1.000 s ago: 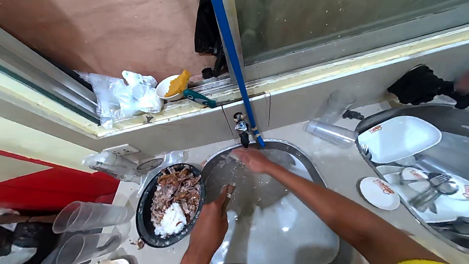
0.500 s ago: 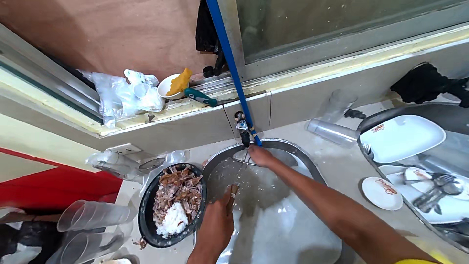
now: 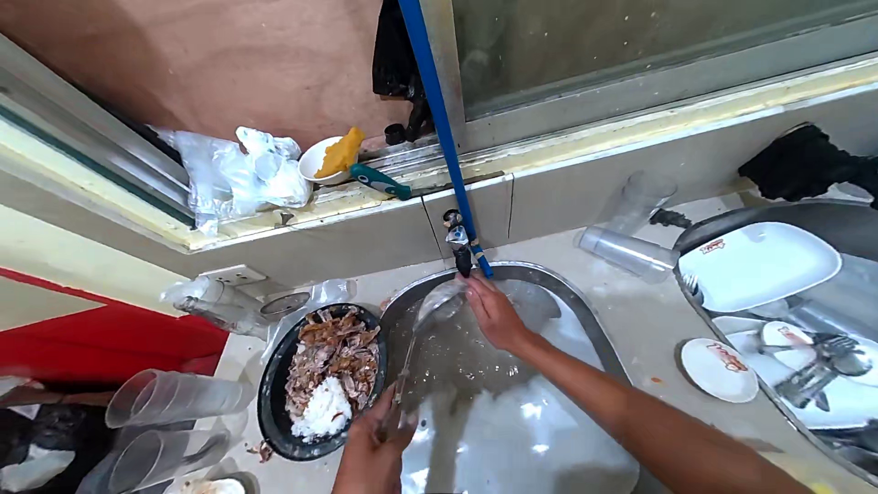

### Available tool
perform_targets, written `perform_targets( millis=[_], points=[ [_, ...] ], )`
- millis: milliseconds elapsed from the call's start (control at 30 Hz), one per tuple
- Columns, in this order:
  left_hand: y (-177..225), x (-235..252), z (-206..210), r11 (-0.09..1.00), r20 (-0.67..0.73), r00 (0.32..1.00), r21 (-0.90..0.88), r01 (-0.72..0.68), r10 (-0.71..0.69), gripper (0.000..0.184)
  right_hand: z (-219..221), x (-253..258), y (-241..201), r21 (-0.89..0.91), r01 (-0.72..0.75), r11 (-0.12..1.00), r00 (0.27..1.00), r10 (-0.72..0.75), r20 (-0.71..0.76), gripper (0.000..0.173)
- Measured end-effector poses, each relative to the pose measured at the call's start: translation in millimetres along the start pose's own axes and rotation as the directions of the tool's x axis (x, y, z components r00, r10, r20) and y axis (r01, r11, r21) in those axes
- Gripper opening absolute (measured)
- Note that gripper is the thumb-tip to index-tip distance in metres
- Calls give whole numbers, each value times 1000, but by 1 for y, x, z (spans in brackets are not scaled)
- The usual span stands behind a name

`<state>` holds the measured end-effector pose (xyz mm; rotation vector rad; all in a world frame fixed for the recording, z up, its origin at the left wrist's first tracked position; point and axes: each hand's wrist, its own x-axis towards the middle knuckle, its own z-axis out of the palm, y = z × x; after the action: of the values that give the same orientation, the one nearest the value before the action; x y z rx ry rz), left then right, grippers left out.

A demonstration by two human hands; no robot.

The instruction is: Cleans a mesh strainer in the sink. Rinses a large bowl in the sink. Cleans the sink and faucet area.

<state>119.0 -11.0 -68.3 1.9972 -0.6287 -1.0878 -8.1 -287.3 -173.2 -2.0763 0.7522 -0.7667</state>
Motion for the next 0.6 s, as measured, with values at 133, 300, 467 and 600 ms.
perform_targets(
  millis=[133, 300, 467, 600],
  points=[
    [-9, -16, 0, 800, 263, 939, -501, 329, -221, 23, 27, -24, 2, 78, -90, 993, 993, 83, 84, 57],
    [-4, -9, 25, 591, 571, 814, -621, 514, -107, 44, 54, 0, 0, -346, -120, 930, 931, 227, 287, 73],
    [3, 3, 46, 515, 672, 739, -622, 590, -36, 47, 36, 12, 17, -397, -30, 918, 882, 211, 421, 66],
    [3, 9, 56, 501, 727, 687, -589, 634, -15, 44, 17, 5, 16, -357, 37, 934, 802, 185, 568, 63]
  ],
)
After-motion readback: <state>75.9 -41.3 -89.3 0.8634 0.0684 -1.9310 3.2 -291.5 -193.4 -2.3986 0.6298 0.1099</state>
